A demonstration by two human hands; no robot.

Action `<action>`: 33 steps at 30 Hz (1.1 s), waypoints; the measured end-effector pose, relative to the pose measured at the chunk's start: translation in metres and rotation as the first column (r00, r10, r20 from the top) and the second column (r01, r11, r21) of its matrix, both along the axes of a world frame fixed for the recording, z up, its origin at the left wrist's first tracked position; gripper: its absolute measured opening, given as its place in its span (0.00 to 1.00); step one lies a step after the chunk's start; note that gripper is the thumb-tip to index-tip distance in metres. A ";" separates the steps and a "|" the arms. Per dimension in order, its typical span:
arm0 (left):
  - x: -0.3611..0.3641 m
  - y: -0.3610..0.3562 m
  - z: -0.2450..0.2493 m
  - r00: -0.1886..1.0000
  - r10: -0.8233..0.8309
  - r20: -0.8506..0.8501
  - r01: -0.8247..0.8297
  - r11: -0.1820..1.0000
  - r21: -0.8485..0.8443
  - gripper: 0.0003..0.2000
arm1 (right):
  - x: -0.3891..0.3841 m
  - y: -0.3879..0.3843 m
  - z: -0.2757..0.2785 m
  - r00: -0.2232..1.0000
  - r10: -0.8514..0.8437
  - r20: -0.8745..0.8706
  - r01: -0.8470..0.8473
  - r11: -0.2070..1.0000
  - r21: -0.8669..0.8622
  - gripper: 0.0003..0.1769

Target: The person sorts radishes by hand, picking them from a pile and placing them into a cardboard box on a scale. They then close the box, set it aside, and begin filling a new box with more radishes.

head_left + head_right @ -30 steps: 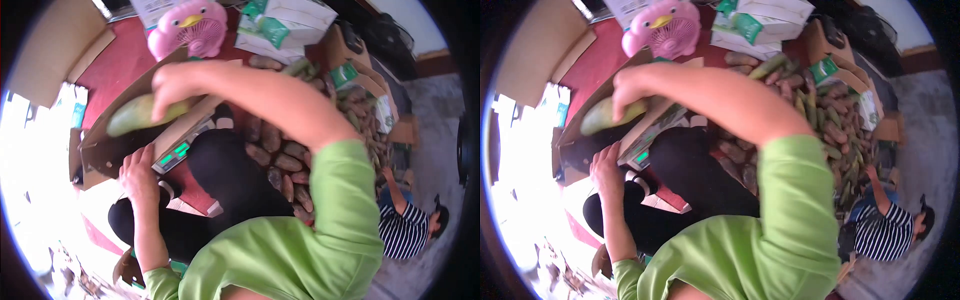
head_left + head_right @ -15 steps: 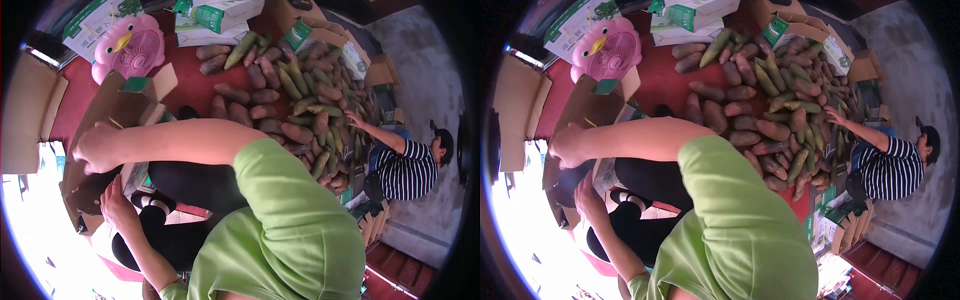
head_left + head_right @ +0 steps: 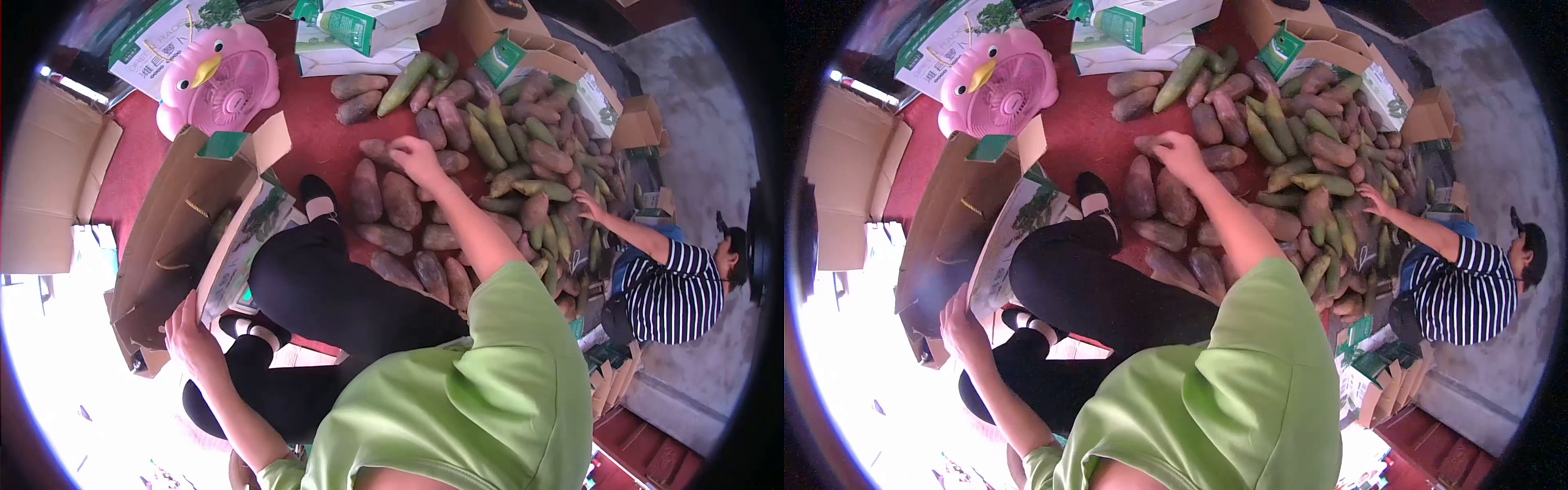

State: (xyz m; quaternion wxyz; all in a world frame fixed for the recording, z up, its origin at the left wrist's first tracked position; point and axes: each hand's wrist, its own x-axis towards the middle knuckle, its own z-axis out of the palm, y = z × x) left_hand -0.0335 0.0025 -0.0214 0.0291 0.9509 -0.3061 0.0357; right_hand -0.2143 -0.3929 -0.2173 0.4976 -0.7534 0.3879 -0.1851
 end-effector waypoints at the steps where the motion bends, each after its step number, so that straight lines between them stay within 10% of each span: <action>1: 0.000 0.000 0.000 1.000 0.006 -0.002 -0.006 1.000 -0.008 0.17 | -0.008 -0.002 -0.001 0.995 -0.084 -0.053 0.092 0.978 0.185 0.13; 3: 0.000 0.002 -0.003 1.000 0.015 -0.009 -0.015 1.000 -0.026 0.18 | -0.016 -0.014 -0.020 0.961 -0.224 -0.161 0.274 0.852 0.445 0.12; 14: 0.009 -0.008 0.007 0.995 -0.010 -0.104 0.006 0.999 -0.041 0.19 | 0.035 -0.096 -0.111 0.838 -0.505 -0.207 0.516 0.609 0.603 0.15; 16: 0.012 -0.010 0.010 0.970 0.061 -0.235 -0.080 0.994 -0.071 0.22 | 0.039 -0.118 -0.153 0.888 -0.312 -0.336 0.271 0.948 -0.166 0.17; 19: 0.020 -0.008 0.010 0.967 0.029 -0.253 -0.047 0.997 -0.066 0.23 | 0.070 -0.114 -0.087 0.696 -0.258 -0.670 -0.192 0.833 -0.520 0.14; 28: 0.034 -0.011 0.013 0.943 0.019 -0.333 -0.034 0.999 -0.040 0.19 | 0.118 -0.189 -0.120 0.453 -0.225 -0.862 -0.822 0.270 -0.502 0.15; 33: 0.041 -0.015 0.015 0.938 0.056 -0.343 -0.060 0.998 -0.002 0.15 | 0.129 -0.191 -0.116 0.197 -0.163 -0.967 -0.900 0.360 -0.244 0.17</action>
